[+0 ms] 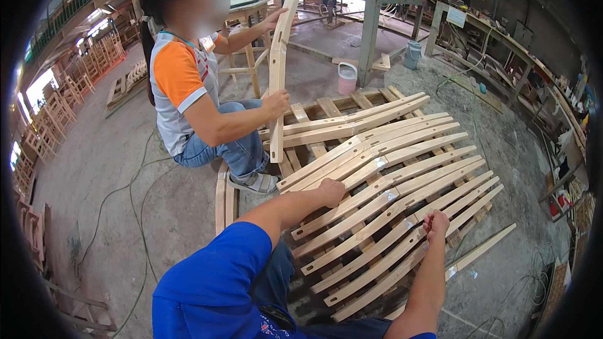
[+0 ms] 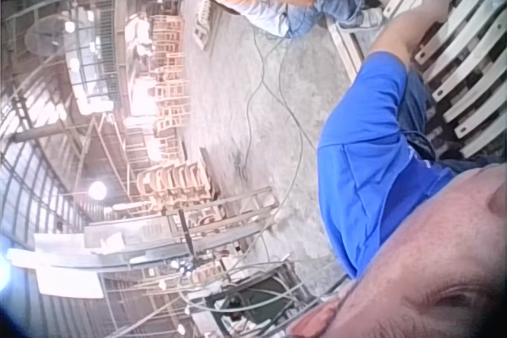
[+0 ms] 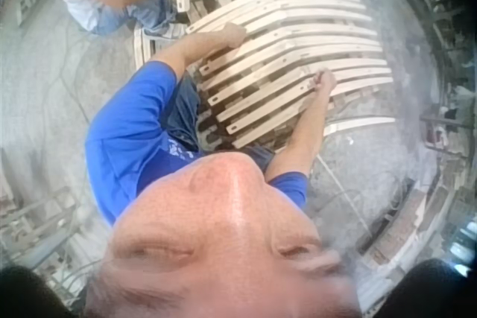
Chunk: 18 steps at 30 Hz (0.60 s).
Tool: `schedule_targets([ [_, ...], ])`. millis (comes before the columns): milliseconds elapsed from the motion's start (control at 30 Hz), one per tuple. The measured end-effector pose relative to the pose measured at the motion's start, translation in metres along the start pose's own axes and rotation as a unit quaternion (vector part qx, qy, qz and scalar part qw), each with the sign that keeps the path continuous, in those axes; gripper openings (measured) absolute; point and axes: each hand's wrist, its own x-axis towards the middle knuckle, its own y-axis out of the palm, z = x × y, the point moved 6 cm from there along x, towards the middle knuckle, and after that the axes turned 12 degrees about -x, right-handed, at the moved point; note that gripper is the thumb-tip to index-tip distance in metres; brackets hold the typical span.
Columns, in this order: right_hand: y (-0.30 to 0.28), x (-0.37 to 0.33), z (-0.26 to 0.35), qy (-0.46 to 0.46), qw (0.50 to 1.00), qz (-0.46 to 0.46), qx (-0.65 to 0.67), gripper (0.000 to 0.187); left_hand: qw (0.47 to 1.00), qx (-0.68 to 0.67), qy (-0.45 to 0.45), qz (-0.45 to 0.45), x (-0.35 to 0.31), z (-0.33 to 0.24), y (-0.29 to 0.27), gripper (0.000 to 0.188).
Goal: The person sits on the floor and arranges curved wooden slats into a grid-like structure on a pallet. They repeatedly pick up slats, align them with others, and place them into position while a coworker assists nearby.
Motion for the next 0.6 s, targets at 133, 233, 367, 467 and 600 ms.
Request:
schedule_targets([
  [133,-0.0001,-0.0020,0.0019,0.006,1.000,-0.002,0.006,0.005,1.000,-0.006,0.002,0.000,0.0006,-0.0020,-0.0009,0.020],
  [233,-0.0005,-0.0030,0.0042,0.008,1.000,-0.006,-0.006,0.007,1.000,-0.010,0.004,-0.003,0.0012,-0.0029,-0.0021,0.020],
  [367,0.0033,-0.0064,0.0049,0.001,1.000,-0.002,0.007,0.007,1.000,-0.006,0.005,-0.008,-0.0004,-0.0007,-0.0020,0.021],
  [467,0.0033,-0.0074,0.0065,0.000,1.000,-0.004,0.008,0.007,1.000,-0.008,0.010,-0.014,-0.0008,-0.0021,-0.0040,0.022],
  [600,0.0045,-0.0088,0.0051,0.005,1.000,-0.003,0.006,0.007,1.000,-0.019,-0.001,0.005,-0.0031,-0.0016,-0.0037,0.022],
])
